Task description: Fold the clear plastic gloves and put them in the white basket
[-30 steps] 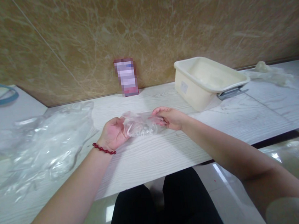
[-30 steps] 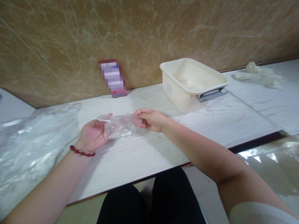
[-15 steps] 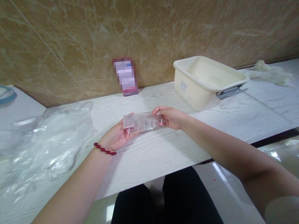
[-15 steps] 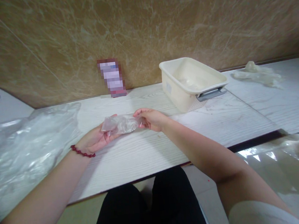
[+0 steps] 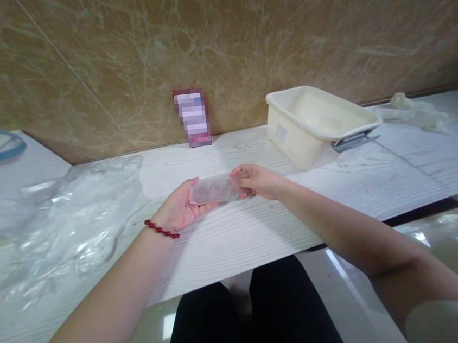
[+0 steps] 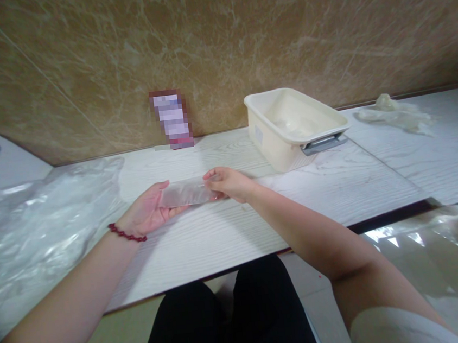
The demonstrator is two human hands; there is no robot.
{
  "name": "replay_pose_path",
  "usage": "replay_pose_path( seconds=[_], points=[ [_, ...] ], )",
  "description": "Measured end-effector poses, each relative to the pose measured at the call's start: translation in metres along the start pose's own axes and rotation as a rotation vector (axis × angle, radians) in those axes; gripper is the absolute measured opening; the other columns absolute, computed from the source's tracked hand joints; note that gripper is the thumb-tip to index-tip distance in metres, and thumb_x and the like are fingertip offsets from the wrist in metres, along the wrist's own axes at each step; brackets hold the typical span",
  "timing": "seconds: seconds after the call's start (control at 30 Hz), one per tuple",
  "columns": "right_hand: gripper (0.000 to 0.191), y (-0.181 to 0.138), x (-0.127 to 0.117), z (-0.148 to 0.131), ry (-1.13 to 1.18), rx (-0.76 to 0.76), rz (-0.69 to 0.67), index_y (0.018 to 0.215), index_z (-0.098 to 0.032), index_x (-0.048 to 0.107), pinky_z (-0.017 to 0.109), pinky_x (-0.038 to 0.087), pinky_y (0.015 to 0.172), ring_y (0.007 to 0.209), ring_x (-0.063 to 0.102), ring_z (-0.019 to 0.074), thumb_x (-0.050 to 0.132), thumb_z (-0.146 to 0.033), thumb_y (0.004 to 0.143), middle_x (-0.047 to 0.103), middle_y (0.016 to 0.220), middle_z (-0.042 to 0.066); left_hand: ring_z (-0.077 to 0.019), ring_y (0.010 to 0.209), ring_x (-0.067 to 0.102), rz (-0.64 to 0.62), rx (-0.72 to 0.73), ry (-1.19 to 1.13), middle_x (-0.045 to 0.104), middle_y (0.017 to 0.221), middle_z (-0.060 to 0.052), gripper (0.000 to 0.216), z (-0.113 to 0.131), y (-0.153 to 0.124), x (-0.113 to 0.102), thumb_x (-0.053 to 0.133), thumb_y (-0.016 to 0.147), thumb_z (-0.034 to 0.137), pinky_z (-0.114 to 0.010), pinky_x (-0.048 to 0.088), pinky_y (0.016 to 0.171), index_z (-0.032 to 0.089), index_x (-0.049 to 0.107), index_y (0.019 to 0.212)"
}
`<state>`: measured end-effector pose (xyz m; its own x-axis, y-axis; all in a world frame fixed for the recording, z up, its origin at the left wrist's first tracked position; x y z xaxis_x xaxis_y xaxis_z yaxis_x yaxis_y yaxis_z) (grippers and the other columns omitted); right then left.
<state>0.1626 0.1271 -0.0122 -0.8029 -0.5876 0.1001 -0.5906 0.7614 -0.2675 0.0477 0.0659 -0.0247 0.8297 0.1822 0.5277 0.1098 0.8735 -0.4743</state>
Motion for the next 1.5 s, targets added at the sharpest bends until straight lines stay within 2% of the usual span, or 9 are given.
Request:
replay_pose_path(
  seconds=[0.13,0.3,0.47,0.6,0.87,1.1,1.23,1.37,1.5],
  points=[
    [0.019,0.003,-0.003,0.001,-0.072,-0.031,0.059,0.090,-0.021,0.049,0.018,0.047,0.044,0.043,0.049,0.0044,0.053,-0.011,0.074,0.052,0.059,-0.005,-0.0134,0.070,0.062,0.124,0.088,0.137,0.065,0.086,-0.008,0.017,0.002,0.006,-0.014,0.052,0.071,0.004,-0.025,0.053,0.065,0.010,0.057,0.085],
    [0.027,0.002,-0.002,-0.003,0.099,-0.026,0.041,0.102,-0.024,0.043,0.024,0.051,0.052,0.049,0.054,0.0060,0.050,-0.016,0.077,0.059,0.076,-0.002,-0.0122,0.069,0.062,0.093,0.201,0.149,0.065,0.087,-0.006,0.019,0.012,0.007,-0.012,0.054,0.070,0.002,-0.023,0.053,0.061,0.012,0.056,0.086],
    [0.021,-0.004,0.012,-0.004,0.405,0.055,-0.143,0.091,-0.018,0.048,0.028,0.050,0.073,0.076,0.061,0.0124,0.049,-0.036,0.080,0.061,0.087,0.004,-0.0100,0.068,0.062,0.199,0.353,-0.056,0.065,0.080,-0.001,0.021,0.029,-0.003,-0.013,0.049,0.073,0.002,-0.022,0.052,0.062,0.015,0.055,0.089],
    [0.022,-0.012,0.033,0.002,0.374,0.120,-0.249,0.087,-0.016,0.052,0.030,0.045,0.080,0.079,0.059,0.0124,0.058,-0.033,0.073,0.061,0.090,0.005,-0.0095,0.071,0.062,0.260,0.434,-0.176,0.065,0.077,0.001,0.020,0.030,-0.009,-0.010,0.047,0.076,0.003,-0.023,0.052,0.068,0.017,0.054,0.089],
    [0.016,0.000,0.050,-0.007,0.404,-0.014,-0.026,0.072,-0.016,0.055,0.021,0.041,0.061,0.062,0.049,0.0068,0.065,-0.026,0.065,0.058,0.073,-0.001,-0.0098,0.076,0.061,0.281,0.517,-0.194,0.065,0.079,0.002,0.024,0.026,-0.014,-0.002,0.047,0.076,0.006,-0.024,0.049,0.072,0.020,0.054,0.095],
    [0.015,0.018,0.046,-0.007,0.422,-0.128,0.009,0.073,-0.015,0.054,0.022,0.043,0.064,0.067,0.052,0.0085,0.064,-0.021,0.062,0.057,0.070,-0.002,-0.0104,0.081,0.060,0.167,0.499,-0.199,0.065,0.082,-0.001,0.022,0.021,-0.008,0.006,0.049,0.073,0.007,-0.022,0.046,0.076,0.016,0.056,0.092],
    [0.014,0.016,0.030,-0.010,0.346,-0.096,0.025,0.072,-0.015,0.053,0.023,0.045,0.062,0.064,0.052,0.0081,0.063,-0.019,0.064,0.056,0.069,-0.001,-0.0119,0.072,0.060,0.150,0.355,-0.212,0.064,0.072,-0.002,0.018,0.014,-0.007,0.005,0.042,0.076,0.018,-0.025,0.048,0.072,0.013,0.057,0.083],
    [0.012,0.011,0.024,-0.013,0.157,-0.043,-0.050,0.076,-0.015,0.053,0.021,0.046,0.051,0.059,0.051,0.0082,0.061,-0.018,0.067,0.055,0.067,-0.001,-0.0114,0.052,0.055,0.062,0.247,-0.058,0.054,0.051,0.001,0.023,0.017,-0.005,0.006,0.040,0.077,0.026,-0.027,0.050,0.061,0.011,0.057,0.080],
    [0.010,0.005,0.033,-0.010,0.014,-0.027,-0.160,0.073,-0.014,0.054,0.017,0.043,0.042,0.052,0.046,0.0061,0.060,-0.019,0.068,0.051,0.062,-0.002,-0.0106,0.048,0.054,0.017,0.121,0.087,0.055,0.052,0.000,0.016,0.008,0.003,0.000,0.047,0.075,0.023,-0.022,0.047,0.051,0.011,0.058,0.075]
  ],
)
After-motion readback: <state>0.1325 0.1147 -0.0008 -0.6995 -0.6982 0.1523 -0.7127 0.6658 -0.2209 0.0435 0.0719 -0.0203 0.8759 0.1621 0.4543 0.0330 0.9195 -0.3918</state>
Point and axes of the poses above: each hand's wrist, its own y-axis towards the middle knuckle, its own x-axis out of the palm, z = x × y, the point moved 10 cm from there along y, towards the middle knuckle
